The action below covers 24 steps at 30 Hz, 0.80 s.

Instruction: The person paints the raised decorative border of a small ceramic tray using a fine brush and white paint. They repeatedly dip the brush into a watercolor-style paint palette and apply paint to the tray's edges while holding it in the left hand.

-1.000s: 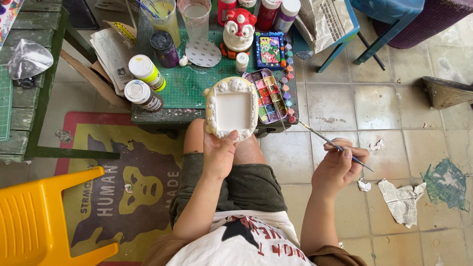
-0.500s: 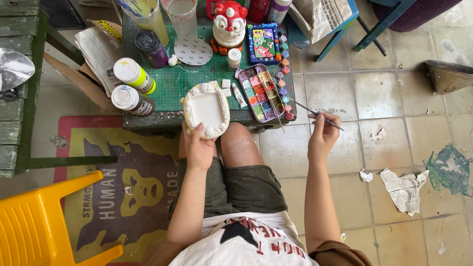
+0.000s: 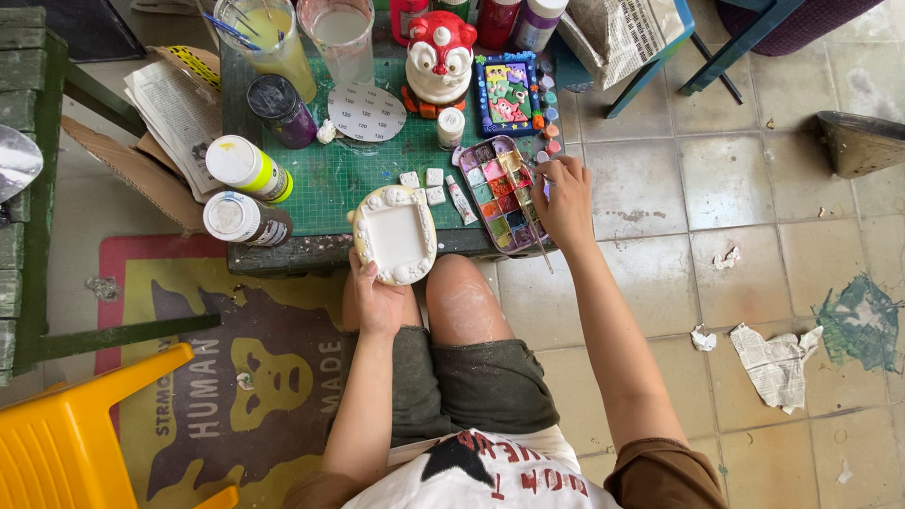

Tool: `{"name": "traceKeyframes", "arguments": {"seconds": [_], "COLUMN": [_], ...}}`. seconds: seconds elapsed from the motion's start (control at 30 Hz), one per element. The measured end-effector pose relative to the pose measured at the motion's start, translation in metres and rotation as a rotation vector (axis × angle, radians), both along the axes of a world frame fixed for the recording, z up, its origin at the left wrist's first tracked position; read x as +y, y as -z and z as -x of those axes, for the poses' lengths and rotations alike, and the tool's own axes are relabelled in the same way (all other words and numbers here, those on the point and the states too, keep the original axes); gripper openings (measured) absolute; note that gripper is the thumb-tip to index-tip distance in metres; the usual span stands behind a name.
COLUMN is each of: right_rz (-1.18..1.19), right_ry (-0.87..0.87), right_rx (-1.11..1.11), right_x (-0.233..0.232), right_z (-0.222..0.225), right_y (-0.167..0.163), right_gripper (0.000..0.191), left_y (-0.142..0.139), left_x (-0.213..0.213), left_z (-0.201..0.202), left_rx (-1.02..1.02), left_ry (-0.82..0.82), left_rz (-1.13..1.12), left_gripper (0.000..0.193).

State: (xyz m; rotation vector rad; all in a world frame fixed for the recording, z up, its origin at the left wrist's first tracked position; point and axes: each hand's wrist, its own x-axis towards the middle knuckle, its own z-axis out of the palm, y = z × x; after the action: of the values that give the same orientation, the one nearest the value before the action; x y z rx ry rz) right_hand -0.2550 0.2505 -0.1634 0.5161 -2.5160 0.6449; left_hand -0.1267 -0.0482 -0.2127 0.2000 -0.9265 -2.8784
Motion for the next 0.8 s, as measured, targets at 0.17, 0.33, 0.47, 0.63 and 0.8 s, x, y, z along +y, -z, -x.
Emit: {"name": "traceKeyframes", "arguments": {"seconds": [0.17, 0.33, 0.47, 0.63, 0.8], "right_rz": [-0.167, -0.212, -0.244, -0.300, 0.001], "right_ry": [-0.047, -0.077, -0.087, -0.100, -0.021], "right_rx": [-0.002, -0.004, -0.002, 0.035, -0.035], "right_x": [-0.002, -0.003, -0.006, -0.005, 0.005], "right_z": [0.014, 0.020, 0.019, 0.016, 0.003], "right_y": [0.002, -0.001, -0.004, -0.003, 0.000], "right_gripper": [0.014, 0.014, 0.015, 0.016, 0.010], "left_y": [0.009, 0.017, 0.019, 0.020, 0.016], "left_x": [-0.005, -0.006, -0.007, -0.005, -0.005], "left_z": [0.006, 0.005, 0.003, 0.004, 0.001], "left_rx": [-0.033, -0.027, -0.024, -0.016, -0.004], "left_ry": [-0.033, -0.019, -0.023, -0.028, -0.018], "left_rz": [-0.149, -0.195, -0.181, -0.183, -0.204], "left_gripper": [0.046, 0.048, 0.046, 0.042, 0.040]}}
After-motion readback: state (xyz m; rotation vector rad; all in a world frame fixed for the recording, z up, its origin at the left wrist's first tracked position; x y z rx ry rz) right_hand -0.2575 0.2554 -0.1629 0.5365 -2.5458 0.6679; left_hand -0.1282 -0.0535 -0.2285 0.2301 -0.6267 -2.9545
